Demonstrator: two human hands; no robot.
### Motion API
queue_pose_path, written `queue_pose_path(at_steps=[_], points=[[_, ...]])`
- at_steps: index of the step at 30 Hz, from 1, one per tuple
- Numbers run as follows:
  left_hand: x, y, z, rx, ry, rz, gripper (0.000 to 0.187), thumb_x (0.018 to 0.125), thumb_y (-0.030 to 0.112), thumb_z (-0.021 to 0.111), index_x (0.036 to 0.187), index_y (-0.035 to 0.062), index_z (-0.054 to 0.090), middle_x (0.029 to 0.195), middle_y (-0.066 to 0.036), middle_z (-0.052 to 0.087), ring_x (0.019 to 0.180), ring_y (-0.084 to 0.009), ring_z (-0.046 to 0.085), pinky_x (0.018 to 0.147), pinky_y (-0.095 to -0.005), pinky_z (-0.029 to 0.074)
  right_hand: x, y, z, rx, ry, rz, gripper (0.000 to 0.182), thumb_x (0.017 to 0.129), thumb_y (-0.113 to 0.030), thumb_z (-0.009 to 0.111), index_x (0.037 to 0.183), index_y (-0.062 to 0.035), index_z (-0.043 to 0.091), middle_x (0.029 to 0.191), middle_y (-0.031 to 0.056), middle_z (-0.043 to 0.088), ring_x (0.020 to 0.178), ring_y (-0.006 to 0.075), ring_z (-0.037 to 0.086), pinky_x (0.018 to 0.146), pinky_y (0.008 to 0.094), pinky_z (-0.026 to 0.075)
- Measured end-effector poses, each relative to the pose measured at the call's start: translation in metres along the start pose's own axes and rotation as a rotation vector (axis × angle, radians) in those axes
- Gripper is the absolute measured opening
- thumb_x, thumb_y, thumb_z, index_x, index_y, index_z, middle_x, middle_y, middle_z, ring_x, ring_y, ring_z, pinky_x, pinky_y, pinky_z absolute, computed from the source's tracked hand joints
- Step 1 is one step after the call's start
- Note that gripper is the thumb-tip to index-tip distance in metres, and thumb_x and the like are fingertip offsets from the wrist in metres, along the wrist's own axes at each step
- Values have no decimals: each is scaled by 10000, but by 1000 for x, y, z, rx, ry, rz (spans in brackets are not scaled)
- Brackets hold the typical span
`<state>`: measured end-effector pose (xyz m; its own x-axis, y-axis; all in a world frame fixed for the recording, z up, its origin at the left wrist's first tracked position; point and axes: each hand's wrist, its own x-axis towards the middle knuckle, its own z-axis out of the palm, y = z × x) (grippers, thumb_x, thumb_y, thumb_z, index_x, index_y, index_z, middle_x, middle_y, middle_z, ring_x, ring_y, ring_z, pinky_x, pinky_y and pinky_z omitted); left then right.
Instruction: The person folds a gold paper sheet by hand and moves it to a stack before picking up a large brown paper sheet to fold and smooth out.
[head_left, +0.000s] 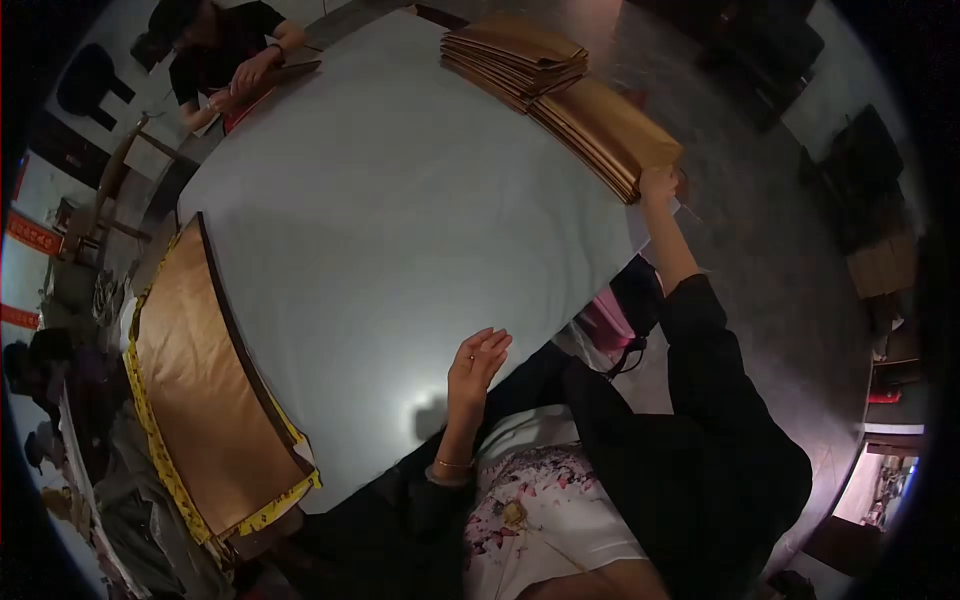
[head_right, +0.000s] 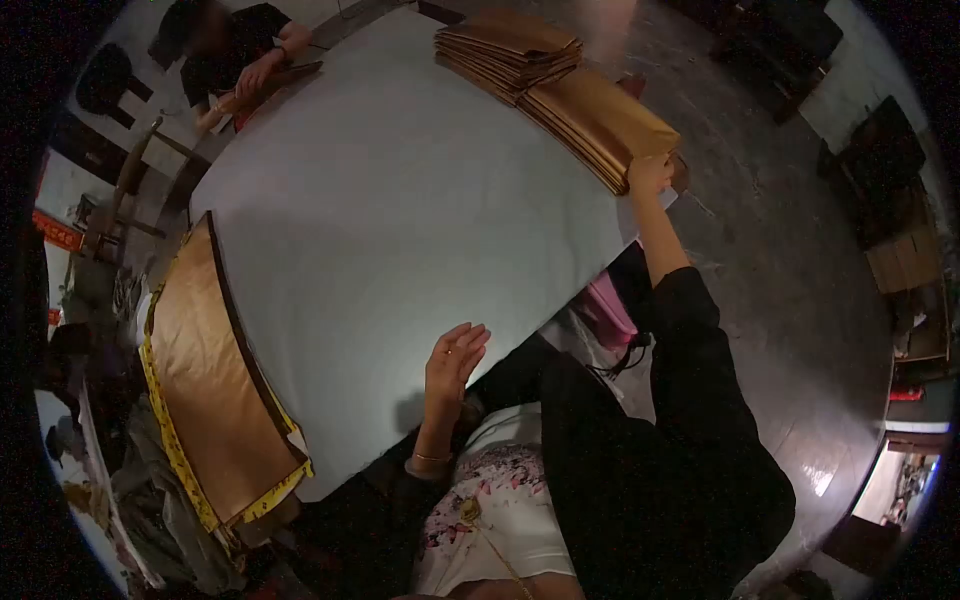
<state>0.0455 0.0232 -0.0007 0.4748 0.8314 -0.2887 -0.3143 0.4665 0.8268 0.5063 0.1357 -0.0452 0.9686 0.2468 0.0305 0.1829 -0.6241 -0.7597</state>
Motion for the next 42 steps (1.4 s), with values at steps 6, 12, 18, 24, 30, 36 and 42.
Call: queue_pose_path(at_steps=[6,12,18,24,30,36,42], points=[[6,-6,-4,-20,19,-51,378,977,183,474,1271,-47,416,1285,-197,511,1193,-267,522,991,-311,438,-2,0,-12,-30,-10,-87,612,865,-265,548,1365,29,353,1409,257,321,1204,462,405,1016,522,344],[4,3,2,-16,-18,-40,406,987,229,468,1280,-46,412,1282,-184,510,1204,-258,512,1012,-324,414,-30,-10,-32,210,147,-442,407,832,-171,576,1104,127,528,1097,281,580,969,407,571,855,415,480],[-11,-1,-15,54,77,171,338,982,196,487,1246,-15,489,1206,-136,570,1152,-209,547,961,-311,447,-101,-26,-21,330,141,-738,419,907,-203,587,1209,78,515,1197,207,535,1114,305,501,936,406,423],[-84,55,-81,508,505,438,244,944,113,536,1165,23,589,1132,-73,629,1008,-141,599,893,-275,463,-298,-83,-5,234,-667,-1289,288,947,-159,497,1184,-25,588,1277,129,535,1185,281,488,985,376,395],[-176,99,-194,1143,1094,727,197,883,51,572,1067,23,637,1105,-115,641,1057,-258,604,902,-321,463,-459,-135,18,566,-1321,-1761,191,818,-47,633,1009,-46,651,1162,93,618,1107,270,561,940,380,426],[-211,96,-277,1432,1108,612,191,893,96,546,1045,40,647,1179,-110,612,1197,-300,515,1025,-427,363,-592,-160,43,678,-1476,-1973,244,811,-80,642,1055,-91,642,1189,47,611,1153,257,542,980,417,407],[-211,90,-293,1399,969,706,193,860,70,584,1032,10,648,1137,-135,628,1142,-310,550,984,-393,415,-623,-169,67,286,-1649,-2373,456,819,-145,638,1266,-164,548,1383,5,471,1299,202,406,1108,440,292]])
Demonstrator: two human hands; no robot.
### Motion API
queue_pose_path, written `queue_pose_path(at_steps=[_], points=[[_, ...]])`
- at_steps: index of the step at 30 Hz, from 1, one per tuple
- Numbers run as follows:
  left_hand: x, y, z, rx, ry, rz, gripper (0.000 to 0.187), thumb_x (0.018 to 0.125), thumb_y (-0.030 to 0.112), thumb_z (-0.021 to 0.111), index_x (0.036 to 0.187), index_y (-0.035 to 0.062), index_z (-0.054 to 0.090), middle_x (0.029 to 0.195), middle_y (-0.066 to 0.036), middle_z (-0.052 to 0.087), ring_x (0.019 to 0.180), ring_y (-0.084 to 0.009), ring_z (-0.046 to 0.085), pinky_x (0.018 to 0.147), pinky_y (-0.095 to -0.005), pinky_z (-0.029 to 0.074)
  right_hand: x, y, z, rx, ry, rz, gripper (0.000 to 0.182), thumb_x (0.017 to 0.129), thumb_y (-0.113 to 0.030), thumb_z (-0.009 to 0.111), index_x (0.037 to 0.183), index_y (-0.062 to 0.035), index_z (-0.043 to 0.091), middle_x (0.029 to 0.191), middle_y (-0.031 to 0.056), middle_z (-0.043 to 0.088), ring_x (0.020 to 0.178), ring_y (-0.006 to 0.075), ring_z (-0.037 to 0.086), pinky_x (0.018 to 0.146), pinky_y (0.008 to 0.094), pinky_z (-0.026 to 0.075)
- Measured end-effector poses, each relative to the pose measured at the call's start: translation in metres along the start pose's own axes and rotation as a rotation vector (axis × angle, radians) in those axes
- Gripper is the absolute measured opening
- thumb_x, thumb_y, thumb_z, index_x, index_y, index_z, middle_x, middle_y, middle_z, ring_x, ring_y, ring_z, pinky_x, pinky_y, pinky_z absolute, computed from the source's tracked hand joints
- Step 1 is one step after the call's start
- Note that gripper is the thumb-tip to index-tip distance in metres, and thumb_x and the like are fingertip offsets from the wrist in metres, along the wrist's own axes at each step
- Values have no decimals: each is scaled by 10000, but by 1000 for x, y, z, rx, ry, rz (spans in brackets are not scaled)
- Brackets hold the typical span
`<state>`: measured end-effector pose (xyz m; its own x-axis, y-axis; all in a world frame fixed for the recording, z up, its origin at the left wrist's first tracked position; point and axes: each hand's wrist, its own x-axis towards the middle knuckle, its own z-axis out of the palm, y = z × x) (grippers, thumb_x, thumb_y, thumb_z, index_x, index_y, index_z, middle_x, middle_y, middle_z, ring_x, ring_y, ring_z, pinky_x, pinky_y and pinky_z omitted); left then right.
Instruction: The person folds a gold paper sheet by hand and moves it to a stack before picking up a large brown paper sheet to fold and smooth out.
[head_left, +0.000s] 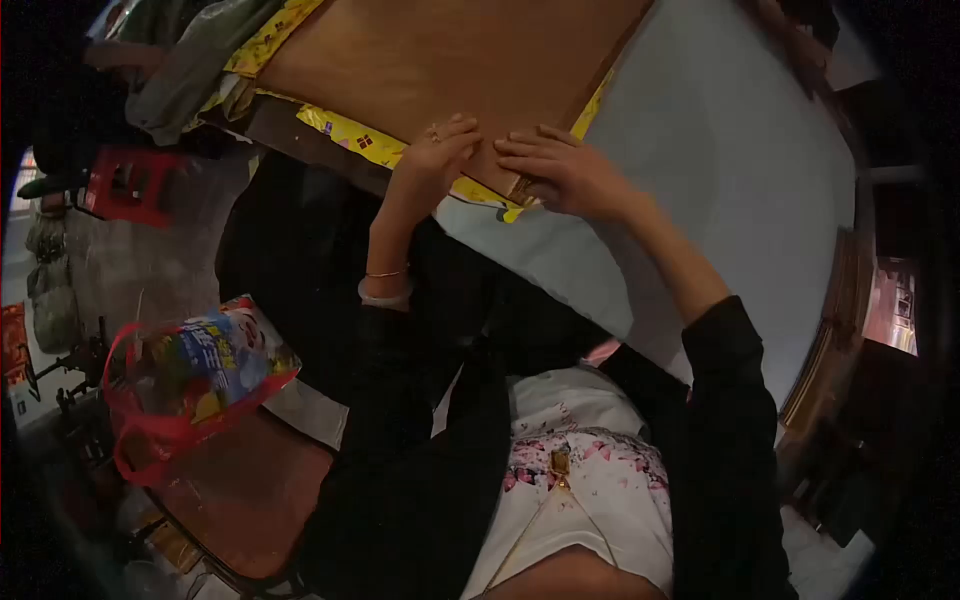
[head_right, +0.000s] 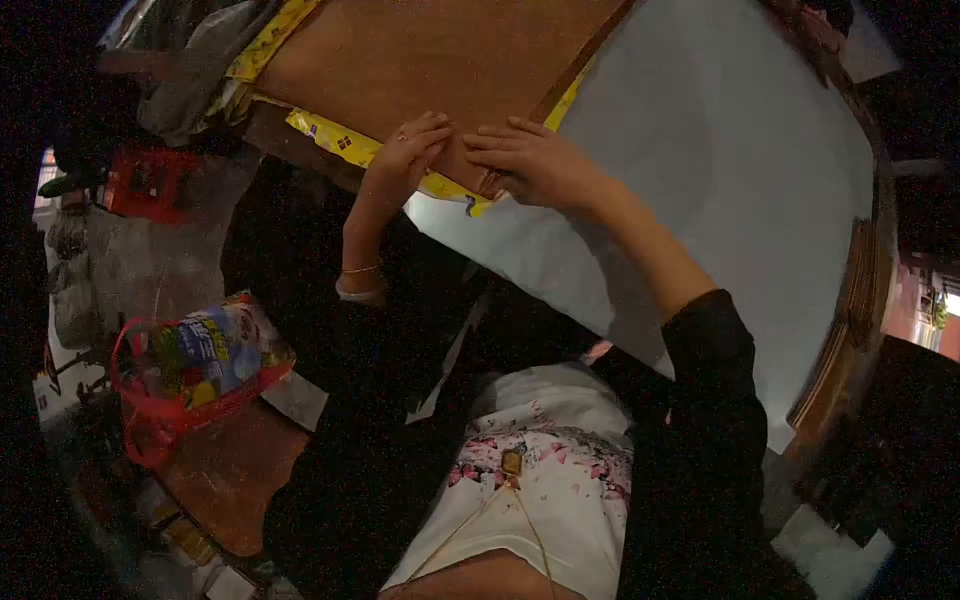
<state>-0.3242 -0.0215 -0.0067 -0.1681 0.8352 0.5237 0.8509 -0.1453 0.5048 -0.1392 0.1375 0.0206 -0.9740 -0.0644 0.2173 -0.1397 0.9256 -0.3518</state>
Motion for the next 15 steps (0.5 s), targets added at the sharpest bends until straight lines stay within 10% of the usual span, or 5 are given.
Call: queue_pose_path(at_steps=[10,15], points=[[-6,-17,-9,-299,-171,-102,241,880,139,607,1100,51,652,1203,-75,621,1256,-252,476,1076,-419,299,15,18,6,44,38,51,196,852,-162,632,1033,-100,678,1081,1,671,989,189,616,918,363,430],[-7,-17,-7,-284,-139,-60,240,853,155,640,1066,47,661,1153,-78,642,1243,-240,493,1079,-429,292,18,6,6,388,207,399,183,832,-210,686,901,-41,698,937,59,686,841,208,623,817,318,464]])
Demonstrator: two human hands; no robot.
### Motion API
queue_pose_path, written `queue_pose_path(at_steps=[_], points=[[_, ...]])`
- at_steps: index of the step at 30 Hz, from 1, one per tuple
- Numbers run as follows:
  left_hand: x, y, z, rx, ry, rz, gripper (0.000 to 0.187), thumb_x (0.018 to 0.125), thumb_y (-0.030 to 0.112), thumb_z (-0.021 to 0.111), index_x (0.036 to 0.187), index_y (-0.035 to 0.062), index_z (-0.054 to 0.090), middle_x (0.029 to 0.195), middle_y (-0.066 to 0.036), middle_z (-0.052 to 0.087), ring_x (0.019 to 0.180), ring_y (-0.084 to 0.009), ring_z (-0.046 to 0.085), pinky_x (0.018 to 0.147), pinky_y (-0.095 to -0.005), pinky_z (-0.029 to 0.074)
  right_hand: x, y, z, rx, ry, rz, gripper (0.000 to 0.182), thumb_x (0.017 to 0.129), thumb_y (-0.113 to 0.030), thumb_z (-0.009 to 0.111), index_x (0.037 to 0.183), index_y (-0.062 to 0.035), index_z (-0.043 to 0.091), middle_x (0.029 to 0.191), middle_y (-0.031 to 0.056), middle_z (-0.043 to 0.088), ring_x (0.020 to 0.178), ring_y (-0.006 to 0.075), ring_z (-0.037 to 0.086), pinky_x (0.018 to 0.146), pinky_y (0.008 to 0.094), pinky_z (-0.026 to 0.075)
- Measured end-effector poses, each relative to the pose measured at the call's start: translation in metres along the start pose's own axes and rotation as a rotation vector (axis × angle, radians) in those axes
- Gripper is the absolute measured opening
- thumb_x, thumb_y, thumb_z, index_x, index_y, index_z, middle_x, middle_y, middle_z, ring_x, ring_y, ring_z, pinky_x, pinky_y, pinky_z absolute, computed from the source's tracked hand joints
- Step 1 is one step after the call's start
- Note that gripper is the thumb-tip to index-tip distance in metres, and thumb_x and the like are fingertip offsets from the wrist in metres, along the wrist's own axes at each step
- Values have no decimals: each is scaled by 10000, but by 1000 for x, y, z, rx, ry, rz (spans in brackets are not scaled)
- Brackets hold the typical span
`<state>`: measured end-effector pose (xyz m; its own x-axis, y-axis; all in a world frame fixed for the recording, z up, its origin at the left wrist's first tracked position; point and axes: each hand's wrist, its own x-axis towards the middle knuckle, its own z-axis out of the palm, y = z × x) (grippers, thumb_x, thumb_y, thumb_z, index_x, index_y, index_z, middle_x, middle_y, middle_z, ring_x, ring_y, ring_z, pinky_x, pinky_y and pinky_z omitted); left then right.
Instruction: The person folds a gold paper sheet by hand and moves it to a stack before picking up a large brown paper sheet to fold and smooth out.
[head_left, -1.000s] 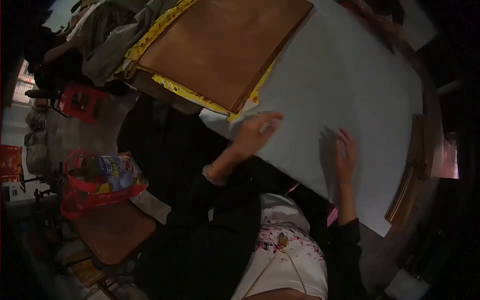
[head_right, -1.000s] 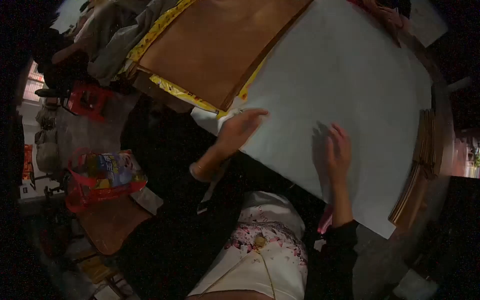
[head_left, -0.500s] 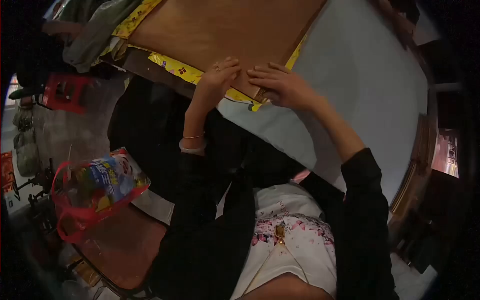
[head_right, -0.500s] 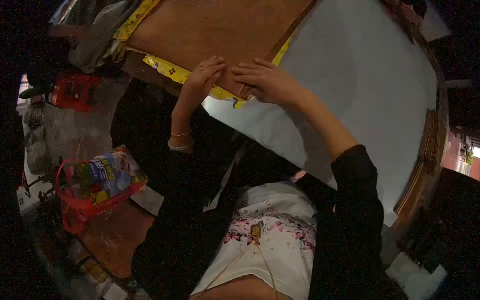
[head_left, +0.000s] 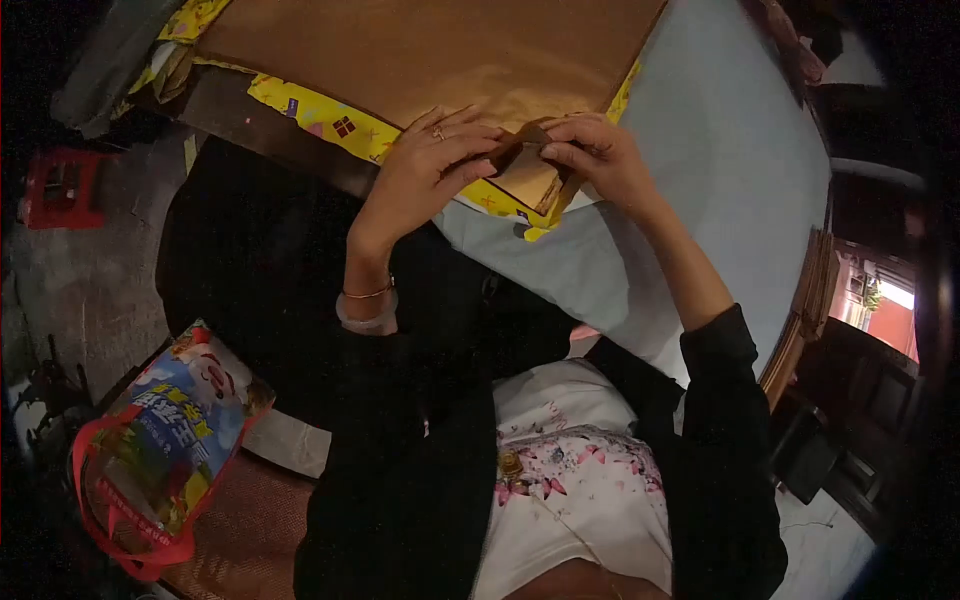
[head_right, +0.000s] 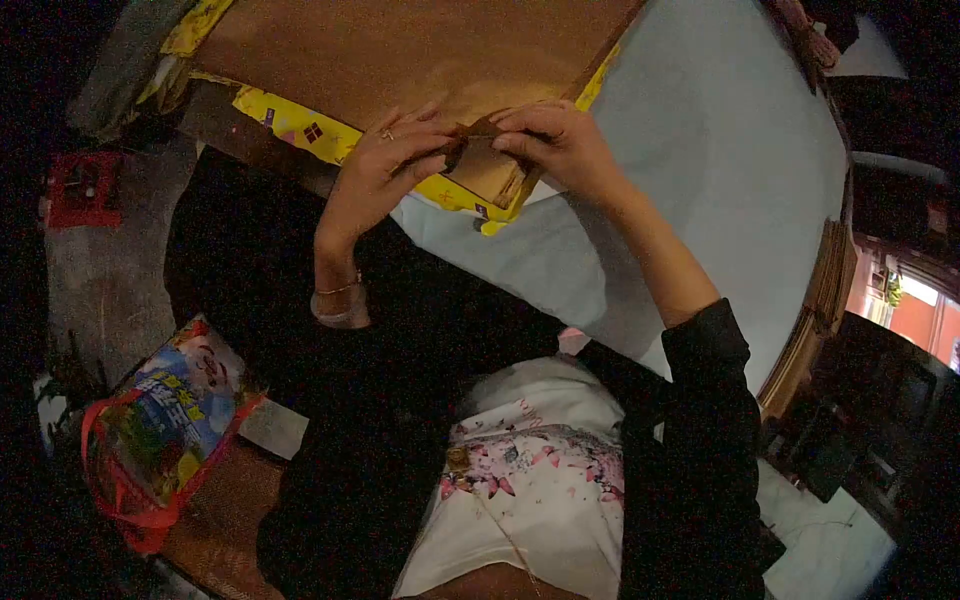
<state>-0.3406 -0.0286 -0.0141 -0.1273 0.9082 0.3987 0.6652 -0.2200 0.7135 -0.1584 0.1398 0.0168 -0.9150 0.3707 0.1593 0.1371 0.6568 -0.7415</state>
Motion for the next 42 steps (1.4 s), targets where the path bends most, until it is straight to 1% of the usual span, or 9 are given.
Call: queue_pose_path(at_steps=[5,7,8,14,18,28,30,36,42], points=[[1,2,9,44,172,-18,140,834,133,641,924,28,661,990,-80,678,1103,-251,594,992,-413,407,-1,-10,-2,207,-32,270,172,821,-135,704,941,-13,683,988,62,684,876,138,606,811,274,482],[3,6,9,37,199,-32,123,831,124,640,904,26,655,968,-82,680,1088,-254,602,982,-408,416,-2,-11,7,430,89,215,234,818,-50,690,1043,-23,633,1076,57,653,924,109,582,825,257,494],[3,8,9,35,220,-48,106,829,115,638,884,25,650,946,-83,682,1073,-257,611,972,-403,425,-1,-11,7,343,93,-13,360,809,20,674,1133,-34,527,1237,88,559,973,115,570,853,270,498],[4,12,8,35,223,-63,104,831,116,638,882,26,638,931,-96,681,1075,-256,610,969,-399,424,-6,-2,11,380,140,-72,422,754,31,716,1073,-67,457,1372,174,400,1113,227,546,951,350,435],[6,14,8,16,246,-91,107,831,119,643,876,23,632,927,-99,681,1076,-256,610,970,-400,421,-11,5,2,372,139,-148,408,769,-24,728,1087,-68,476,1327,137,442,1033,191,569,898,317,476],[6,9,11,-63,286,-70,107,823,96,653,877,12,614,909,-133,671,1044,-286,618,950,-409,434,-6,-4,-5,-45,187,-142,272,767,-120,735,936,-77,527,1402,127,393,1181,273,487,985,393,393],[6,8,11,-56,285,-72,110,823,99,654,876,13,609,910,-134,671,1043,-286,618,950,-409,434,-5,-6,-5,-58,324,-273,281,756,-111,742,928,-81,523,1407,130,388,1182,283,488,972,386,410],[6,8,10,-24,296,-72,129,818,118,660,884,20,609,949,-135,672,989,-296,628,952,-407,437,-8,-4,-3,-217,167,-125,139,778,-126,724,855,-45,641,1472,138,349,1255,275,427,811,289,447],[6,7,11,-23,282,-49,153,813,138,673,902,23,623,974,-134,671,1008,-291,621,960,-403,434,1,-10,1,-105,184,-140,153,772,-145,727,873,-40,679,1429,153,411,1258,300,438,1007,371,354]])
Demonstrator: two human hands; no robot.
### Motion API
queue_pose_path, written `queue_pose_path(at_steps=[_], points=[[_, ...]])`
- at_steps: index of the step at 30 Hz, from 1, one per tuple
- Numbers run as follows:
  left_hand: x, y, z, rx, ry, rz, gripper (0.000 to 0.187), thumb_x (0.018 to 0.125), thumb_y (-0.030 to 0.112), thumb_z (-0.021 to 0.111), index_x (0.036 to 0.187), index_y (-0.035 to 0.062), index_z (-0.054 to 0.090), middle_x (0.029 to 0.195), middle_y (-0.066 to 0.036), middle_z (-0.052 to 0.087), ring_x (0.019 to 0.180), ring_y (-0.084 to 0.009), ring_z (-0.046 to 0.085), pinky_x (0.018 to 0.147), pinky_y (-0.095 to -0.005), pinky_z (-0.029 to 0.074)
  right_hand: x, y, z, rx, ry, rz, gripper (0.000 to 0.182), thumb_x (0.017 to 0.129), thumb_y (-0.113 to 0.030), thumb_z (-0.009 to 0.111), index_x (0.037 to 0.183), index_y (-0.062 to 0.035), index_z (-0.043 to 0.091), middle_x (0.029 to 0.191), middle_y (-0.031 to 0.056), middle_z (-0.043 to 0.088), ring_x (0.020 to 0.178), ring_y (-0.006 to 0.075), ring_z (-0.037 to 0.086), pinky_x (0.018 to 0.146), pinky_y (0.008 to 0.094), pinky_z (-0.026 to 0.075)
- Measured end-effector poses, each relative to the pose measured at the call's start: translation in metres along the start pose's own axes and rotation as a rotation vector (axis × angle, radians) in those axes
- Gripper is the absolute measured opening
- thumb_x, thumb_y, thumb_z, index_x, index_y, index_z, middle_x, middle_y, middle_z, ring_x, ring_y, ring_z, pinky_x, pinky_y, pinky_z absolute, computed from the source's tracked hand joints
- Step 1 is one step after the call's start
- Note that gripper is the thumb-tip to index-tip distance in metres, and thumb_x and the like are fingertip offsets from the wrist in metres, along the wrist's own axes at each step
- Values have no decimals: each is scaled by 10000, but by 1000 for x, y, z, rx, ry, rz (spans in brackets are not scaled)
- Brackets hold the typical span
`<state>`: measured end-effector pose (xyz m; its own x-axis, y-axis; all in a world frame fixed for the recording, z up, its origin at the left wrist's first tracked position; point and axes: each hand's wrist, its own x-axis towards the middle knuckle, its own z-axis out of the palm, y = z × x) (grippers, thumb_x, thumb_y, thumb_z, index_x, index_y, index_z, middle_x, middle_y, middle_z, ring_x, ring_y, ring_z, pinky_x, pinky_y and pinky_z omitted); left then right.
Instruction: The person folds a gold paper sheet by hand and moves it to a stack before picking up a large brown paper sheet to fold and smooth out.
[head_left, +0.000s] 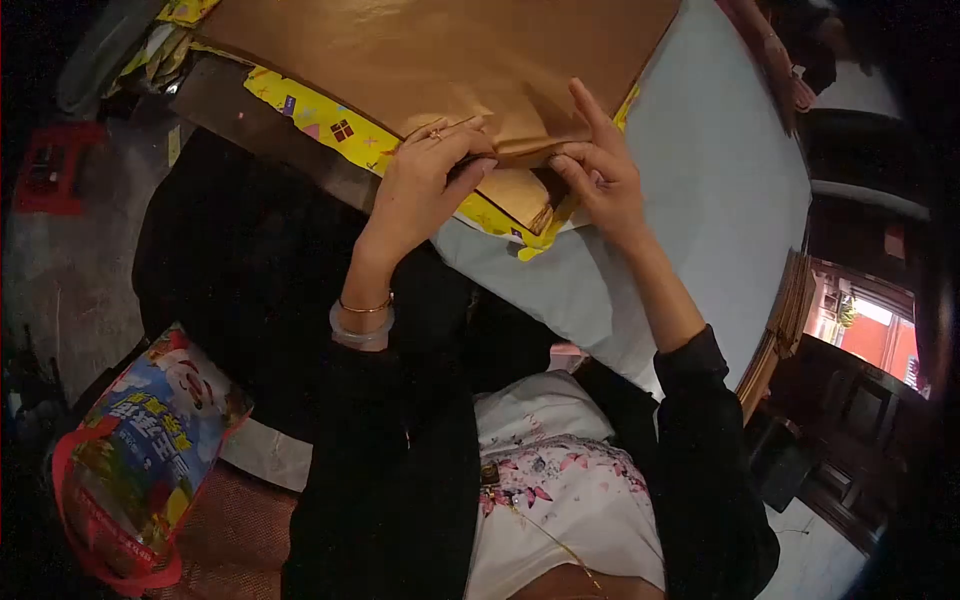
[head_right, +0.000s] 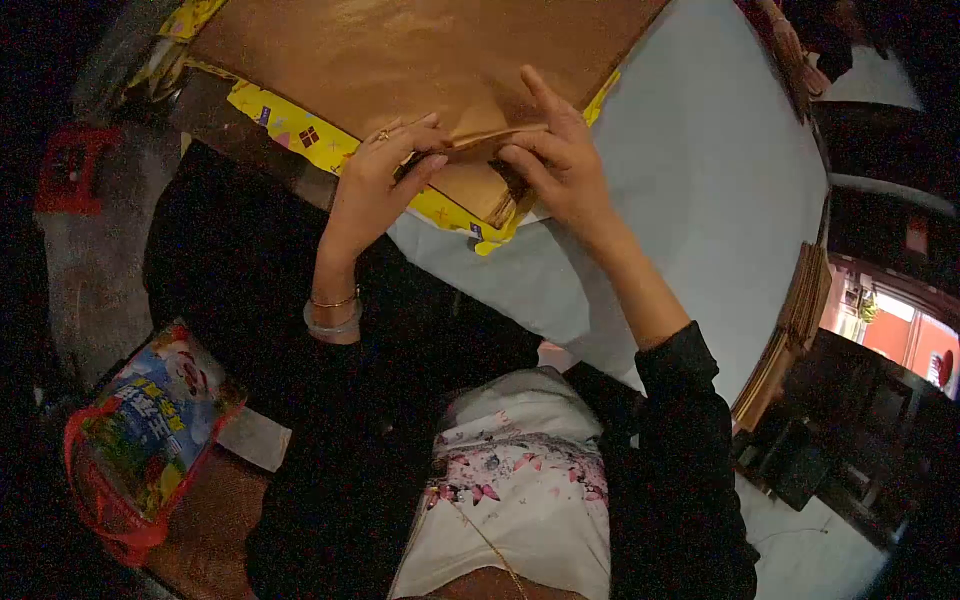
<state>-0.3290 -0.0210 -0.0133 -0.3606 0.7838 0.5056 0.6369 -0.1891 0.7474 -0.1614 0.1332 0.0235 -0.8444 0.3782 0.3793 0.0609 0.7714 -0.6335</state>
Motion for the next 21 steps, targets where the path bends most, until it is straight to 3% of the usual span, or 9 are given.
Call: queue_pose_path(at_steps=[5,15,17,21], points=[[-1,2,-3,-6,0,-24,201,812,181,682,926,22,632,997,-139,669,1020,-293,616,963,-402,430,2,0,3,129,46,141,131,776,-153,726,859,-57,695,1436,115,414,1260,266,442,1013,338,351],[-2,-3,-2,-8,-4,-6,143,852,135,630,937,20,621,1004,-140,665,1007,-297,615,949,-407,433,3,5,5,142,67,117,119,756,-126,735,839,-55,687,1426,93,433,1228,252,465,997,343,370],[-2,0,-3,-12,-4,-14,140,852,136,630,932,22,621,1009,-142,663,1003,-301,614,949,-408,433,3,4,3,47,-10,15,166,797,-78,712,929,-51,615,1460,153,358,1303,312,396,1050,397,337],[-2,3,-3,-4,-4,-44,134,851,136,630,924,24,622,1005,-148,660,1003,-306,612,954,-409,430,0,-8,9,17,81,11,255,778,-82,733,996,-77,600,1472,146,330,1261,305,428,1019,395,379]])
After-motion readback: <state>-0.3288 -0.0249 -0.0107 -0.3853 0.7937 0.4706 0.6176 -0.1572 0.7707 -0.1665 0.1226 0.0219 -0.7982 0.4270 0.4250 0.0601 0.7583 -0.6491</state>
